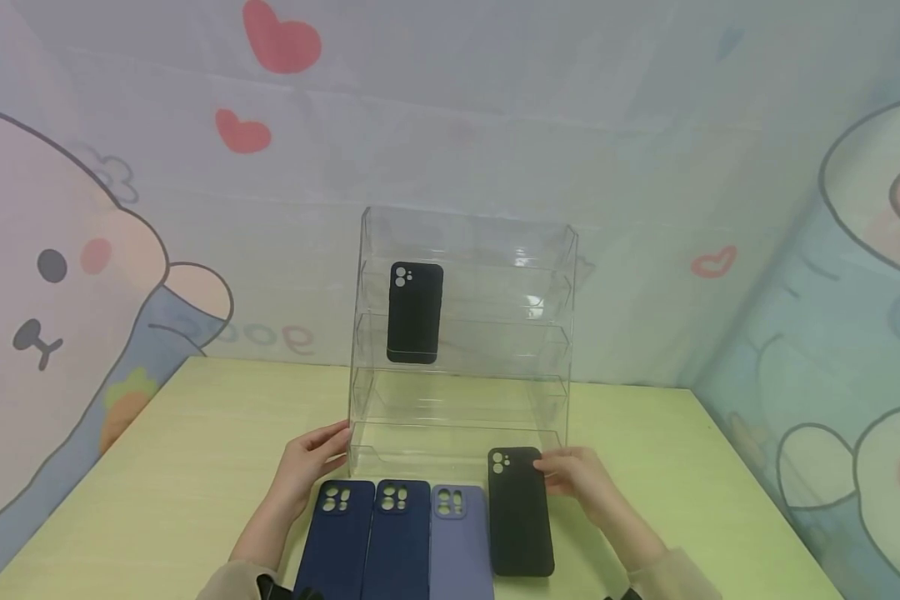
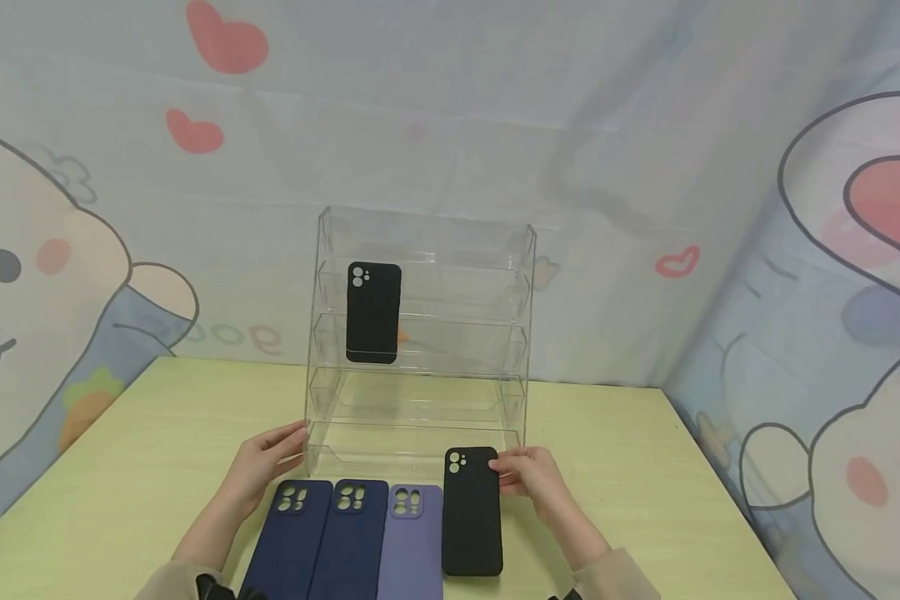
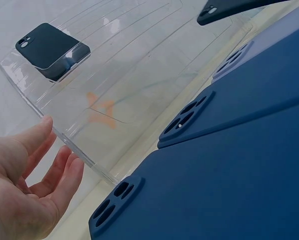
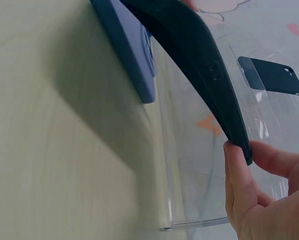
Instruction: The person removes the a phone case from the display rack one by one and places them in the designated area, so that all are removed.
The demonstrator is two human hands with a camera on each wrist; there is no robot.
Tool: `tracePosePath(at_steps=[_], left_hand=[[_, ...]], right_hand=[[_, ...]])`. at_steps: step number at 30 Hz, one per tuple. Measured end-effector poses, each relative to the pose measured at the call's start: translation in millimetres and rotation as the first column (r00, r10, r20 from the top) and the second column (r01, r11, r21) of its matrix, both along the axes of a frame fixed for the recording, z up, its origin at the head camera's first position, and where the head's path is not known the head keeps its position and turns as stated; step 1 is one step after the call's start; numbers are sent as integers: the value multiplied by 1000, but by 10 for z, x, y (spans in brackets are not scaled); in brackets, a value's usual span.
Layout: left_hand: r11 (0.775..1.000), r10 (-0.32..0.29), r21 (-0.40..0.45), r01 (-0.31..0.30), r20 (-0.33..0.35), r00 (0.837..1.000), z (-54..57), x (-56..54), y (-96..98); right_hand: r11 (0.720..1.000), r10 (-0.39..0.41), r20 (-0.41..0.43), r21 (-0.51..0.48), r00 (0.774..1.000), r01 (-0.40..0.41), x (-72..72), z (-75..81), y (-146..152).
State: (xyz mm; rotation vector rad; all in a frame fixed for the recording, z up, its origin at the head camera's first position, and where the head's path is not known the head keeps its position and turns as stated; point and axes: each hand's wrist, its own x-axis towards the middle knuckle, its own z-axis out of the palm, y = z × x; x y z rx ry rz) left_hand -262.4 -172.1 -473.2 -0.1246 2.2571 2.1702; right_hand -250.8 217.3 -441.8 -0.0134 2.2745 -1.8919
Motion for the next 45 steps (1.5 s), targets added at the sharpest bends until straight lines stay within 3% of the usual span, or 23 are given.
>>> tracePosePath(at_steps=[20,30,45], left_hand=[[1000,7,10,-7,9,1000,6,0,-4],[1000,4,15,-5,4,1000,5,-1,-2],[1000,-1,17,1,5,1000,-2,-8,-3]], right_hand=[[997,70,93,30,993,-73,114,-249,43],[988,86,117,117,989,-99,142,-333,30],[951,127,105,271,986,-151,150,-301,44]])
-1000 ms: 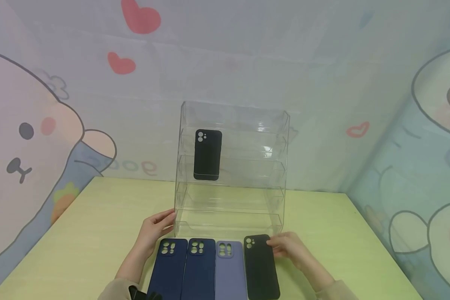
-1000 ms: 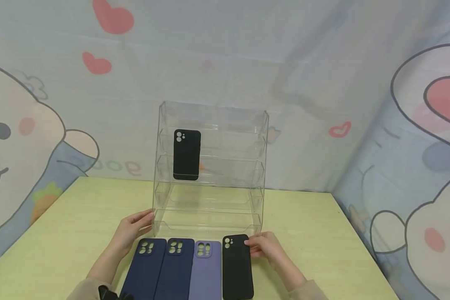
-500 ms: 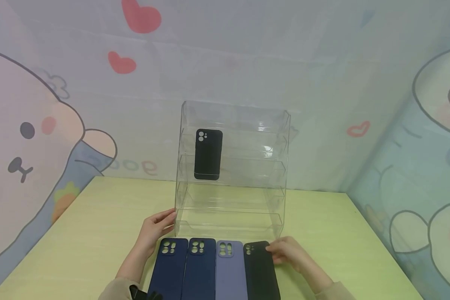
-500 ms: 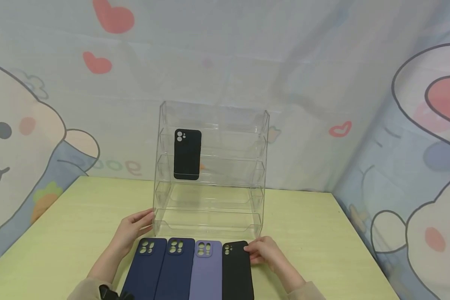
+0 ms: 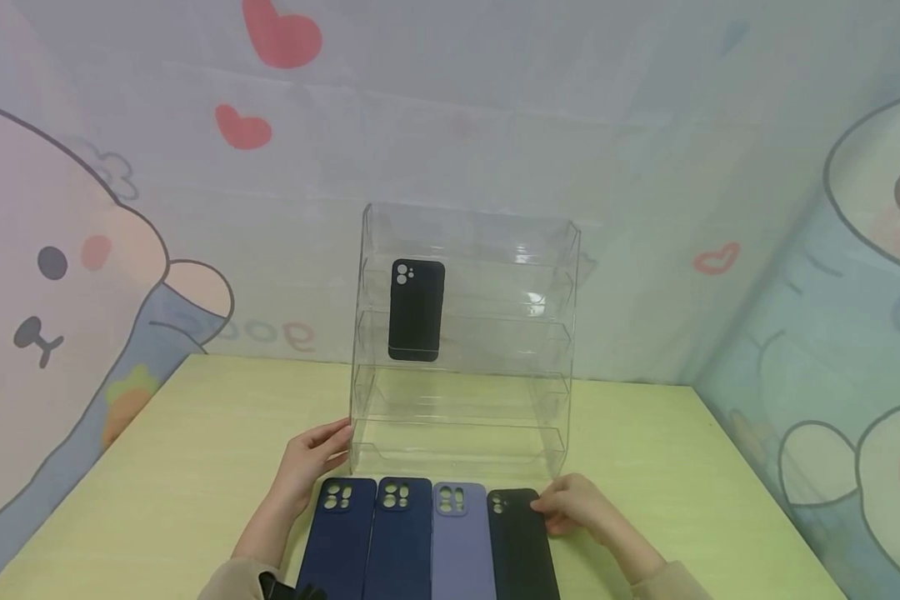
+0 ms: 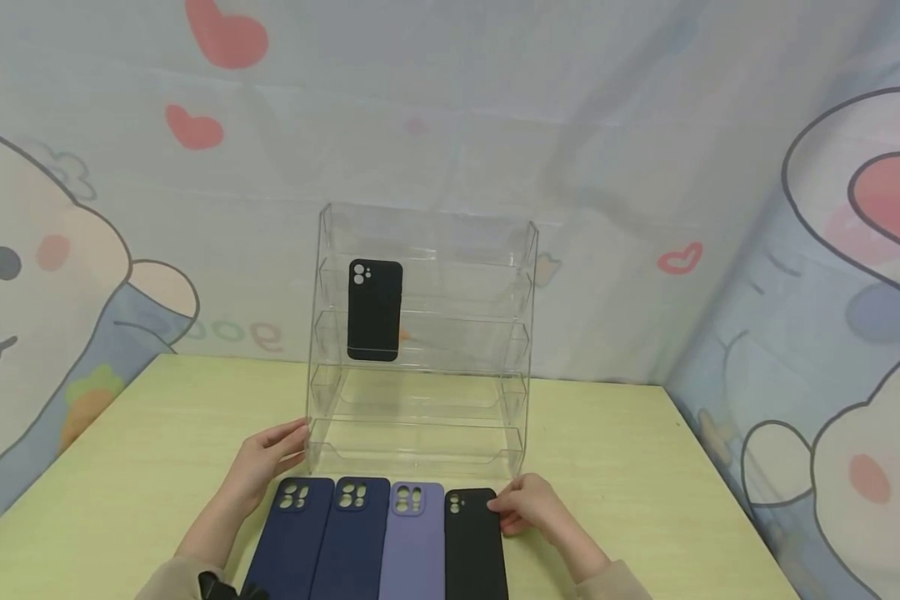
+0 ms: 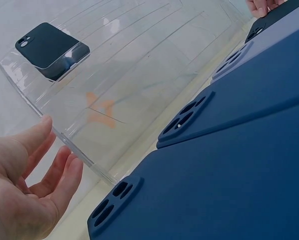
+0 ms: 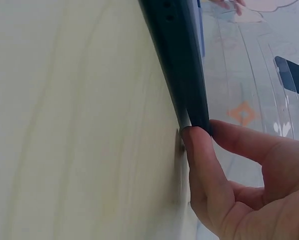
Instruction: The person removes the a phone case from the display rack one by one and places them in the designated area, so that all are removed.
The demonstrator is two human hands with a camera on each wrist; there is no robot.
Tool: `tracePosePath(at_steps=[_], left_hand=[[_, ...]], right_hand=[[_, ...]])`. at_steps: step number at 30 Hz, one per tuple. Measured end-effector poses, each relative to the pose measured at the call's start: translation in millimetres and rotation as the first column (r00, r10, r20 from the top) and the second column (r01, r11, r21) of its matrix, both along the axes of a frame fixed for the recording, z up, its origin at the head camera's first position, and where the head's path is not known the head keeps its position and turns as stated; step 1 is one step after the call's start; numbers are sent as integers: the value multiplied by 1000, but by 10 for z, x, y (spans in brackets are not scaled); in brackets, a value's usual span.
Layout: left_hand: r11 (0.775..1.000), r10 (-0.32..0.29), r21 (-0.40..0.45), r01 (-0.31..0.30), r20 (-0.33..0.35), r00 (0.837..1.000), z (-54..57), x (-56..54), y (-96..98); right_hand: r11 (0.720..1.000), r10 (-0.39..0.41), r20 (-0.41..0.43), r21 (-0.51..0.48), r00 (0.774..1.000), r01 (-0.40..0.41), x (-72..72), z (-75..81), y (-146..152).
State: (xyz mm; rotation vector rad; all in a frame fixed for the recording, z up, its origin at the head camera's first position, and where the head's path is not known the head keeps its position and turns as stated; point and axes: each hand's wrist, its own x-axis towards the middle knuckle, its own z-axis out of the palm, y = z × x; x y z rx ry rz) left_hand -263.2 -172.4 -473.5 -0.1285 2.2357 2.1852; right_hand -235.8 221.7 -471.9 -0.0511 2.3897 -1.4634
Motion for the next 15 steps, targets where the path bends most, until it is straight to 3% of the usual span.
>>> tracePosePath(at_steps=[4,8,12,15], left_hand=[[1000,-7,-1,7,-5,1000,3,2,8],[1000,-5,-4,5,-5,1000,1,6,8],[1000,0,-7,-1,-11,1000,1,7,4],[1000,4,-6,-4,-8,1000,1,5,1]], right_hand=[[998,36,-8,42,999,-36,-15,10,28],[984,104,-55,149,993,-94,-43,99,32],[963,150,-90,239,985,-125,-116,339,-38],[960,173,-96,238,980,-146,-208,566,-132]])
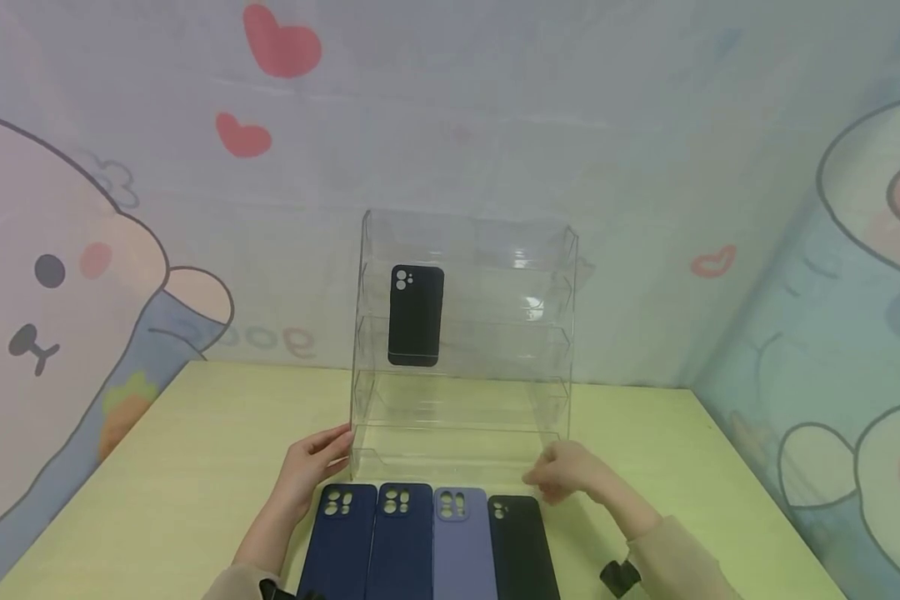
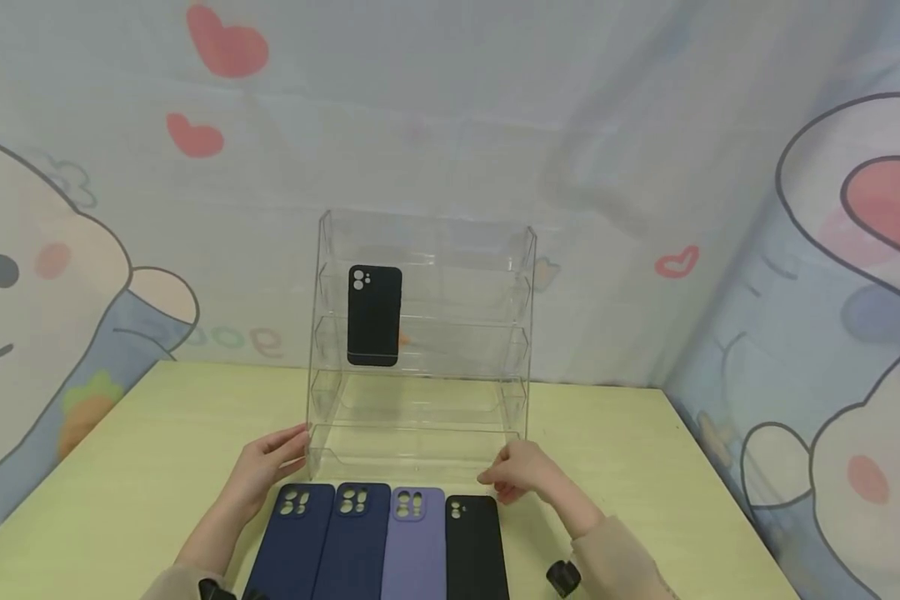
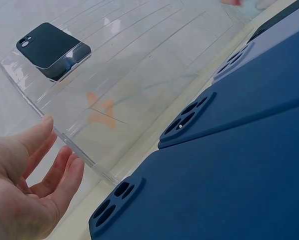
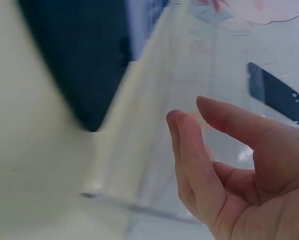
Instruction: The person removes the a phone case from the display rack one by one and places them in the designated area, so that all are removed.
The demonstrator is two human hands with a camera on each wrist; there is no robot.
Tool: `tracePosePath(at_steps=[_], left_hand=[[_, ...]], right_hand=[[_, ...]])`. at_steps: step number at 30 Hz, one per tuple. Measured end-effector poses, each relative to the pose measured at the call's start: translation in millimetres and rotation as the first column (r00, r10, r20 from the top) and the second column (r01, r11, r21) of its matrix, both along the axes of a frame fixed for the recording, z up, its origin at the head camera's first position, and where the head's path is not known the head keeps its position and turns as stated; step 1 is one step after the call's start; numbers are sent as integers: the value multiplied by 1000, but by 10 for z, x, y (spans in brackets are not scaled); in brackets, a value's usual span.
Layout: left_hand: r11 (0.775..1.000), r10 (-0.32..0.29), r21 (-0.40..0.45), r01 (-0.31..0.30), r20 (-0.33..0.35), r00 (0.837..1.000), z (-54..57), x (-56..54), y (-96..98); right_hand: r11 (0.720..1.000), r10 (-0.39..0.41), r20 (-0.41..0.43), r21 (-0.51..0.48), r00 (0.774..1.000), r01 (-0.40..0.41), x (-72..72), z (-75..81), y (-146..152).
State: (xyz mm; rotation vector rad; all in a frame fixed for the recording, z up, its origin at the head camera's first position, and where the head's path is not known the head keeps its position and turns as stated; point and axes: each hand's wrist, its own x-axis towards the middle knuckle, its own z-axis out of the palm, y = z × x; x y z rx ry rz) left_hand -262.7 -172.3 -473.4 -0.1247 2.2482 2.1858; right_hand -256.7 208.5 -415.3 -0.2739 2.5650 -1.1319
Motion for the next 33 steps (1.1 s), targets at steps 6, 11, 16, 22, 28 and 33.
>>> tracePosePath(at_steps=[6,11,16,22,28,33], left_hand=[[1000,2,2,-2,11,1000,-16,16,-5],[1000,-6,4,6,17,1000,-22,19,6],[1000,-6,2,6,18,1000,-28,12,4],[1000,-7,3,7,15,1000,-22,1,-5],[1000,-1,5,1,1,1000,-6,-11,-7],[1000,-5,9,5,0,1000,-10,-1,6]], right_hand=[[994,90,-31,-63,995,-92,-230,402,-272],[985,106,-58,-132,993,-113,-393,656,-458],[966,76,-145,-236,986,-109,-597,845,-603],[952,2,-247,-296,969,-77,-809,1073,-774],[943,-110,-326,-332,939,-4,-1041,1243,-987],[930,-178,-351,-365,919,41,-1164,1274,-1121]])
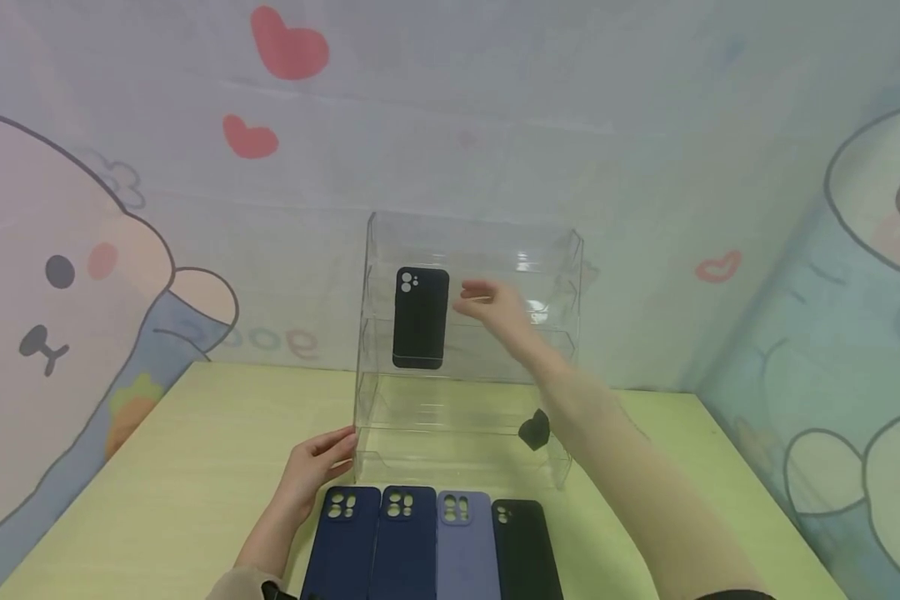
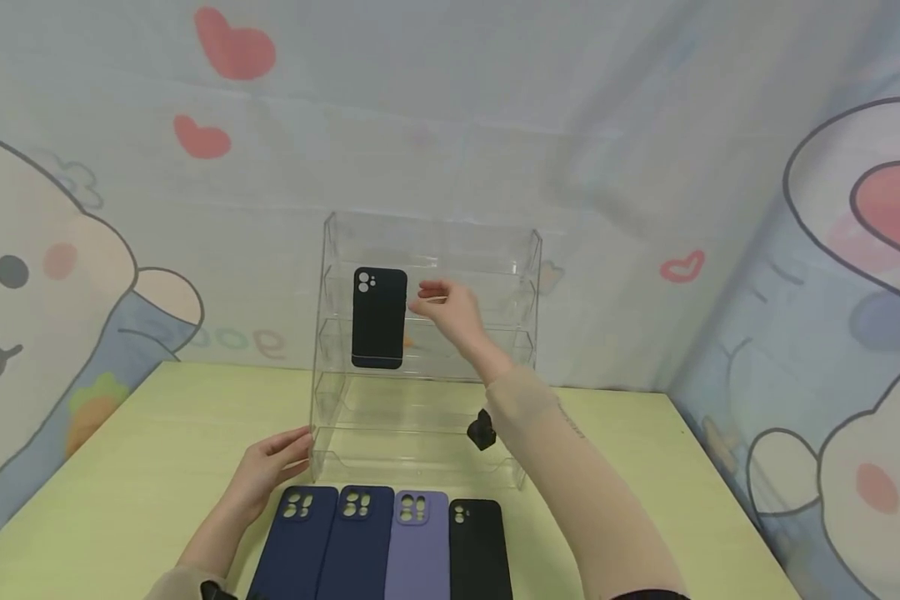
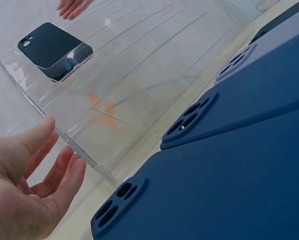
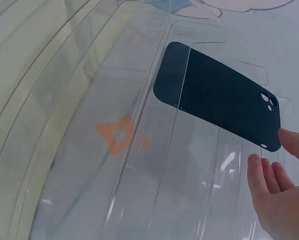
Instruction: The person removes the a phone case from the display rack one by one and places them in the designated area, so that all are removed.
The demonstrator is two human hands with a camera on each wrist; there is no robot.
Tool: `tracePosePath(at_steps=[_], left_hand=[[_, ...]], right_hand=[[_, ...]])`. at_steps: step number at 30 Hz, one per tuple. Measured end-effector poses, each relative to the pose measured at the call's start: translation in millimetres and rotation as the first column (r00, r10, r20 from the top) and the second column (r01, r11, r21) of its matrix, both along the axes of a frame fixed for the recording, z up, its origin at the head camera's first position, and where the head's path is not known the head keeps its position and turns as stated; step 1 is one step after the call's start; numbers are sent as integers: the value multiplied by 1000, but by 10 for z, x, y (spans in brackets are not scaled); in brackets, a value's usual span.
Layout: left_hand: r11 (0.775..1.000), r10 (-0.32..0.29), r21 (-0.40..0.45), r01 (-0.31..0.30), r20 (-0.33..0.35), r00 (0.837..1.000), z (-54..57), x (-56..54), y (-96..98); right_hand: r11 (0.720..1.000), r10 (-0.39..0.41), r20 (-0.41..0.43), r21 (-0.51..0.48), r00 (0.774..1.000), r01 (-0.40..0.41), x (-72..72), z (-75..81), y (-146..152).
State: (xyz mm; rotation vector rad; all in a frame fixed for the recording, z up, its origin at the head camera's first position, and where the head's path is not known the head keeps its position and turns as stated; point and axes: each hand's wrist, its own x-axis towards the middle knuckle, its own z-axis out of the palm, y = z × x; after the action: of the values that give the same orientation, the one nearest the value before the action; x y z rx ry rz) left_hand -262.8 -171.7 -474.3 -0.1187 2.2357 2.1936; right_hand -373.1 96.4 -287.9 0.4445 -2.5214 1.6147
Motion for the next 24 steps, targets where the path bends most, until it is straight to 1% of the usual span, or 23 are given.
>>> tracePosePath(at_steps=[6,10,15,19,21,24], left_hand=[[1000,5,4,-5,1,1000,6,26,12],[1000,7,2,-7,-1,1000,1,27,18],[1000,4,2,-4,0,1000,17,47,42],[1000,7,3,-7,0,1000,13,59,40],[1000,4,6,-4,-9,1000,2,62,30],[1000,-5,23,6,-45,999,-19,68,13]], right_hand=[[993,-15,12,-113,1000,16,-43,-12,-141],[990,-39,17,-138,999,41,-100,4,-183],[991,-52,40,-118,998,56,-164,13,-182],[996,-43,46,-82,998,47,-179,27,-223],[996,-40,50,-74,998,43,-173,35,-259],[996,-39,56,-72,998,43,-168,35,-308]])
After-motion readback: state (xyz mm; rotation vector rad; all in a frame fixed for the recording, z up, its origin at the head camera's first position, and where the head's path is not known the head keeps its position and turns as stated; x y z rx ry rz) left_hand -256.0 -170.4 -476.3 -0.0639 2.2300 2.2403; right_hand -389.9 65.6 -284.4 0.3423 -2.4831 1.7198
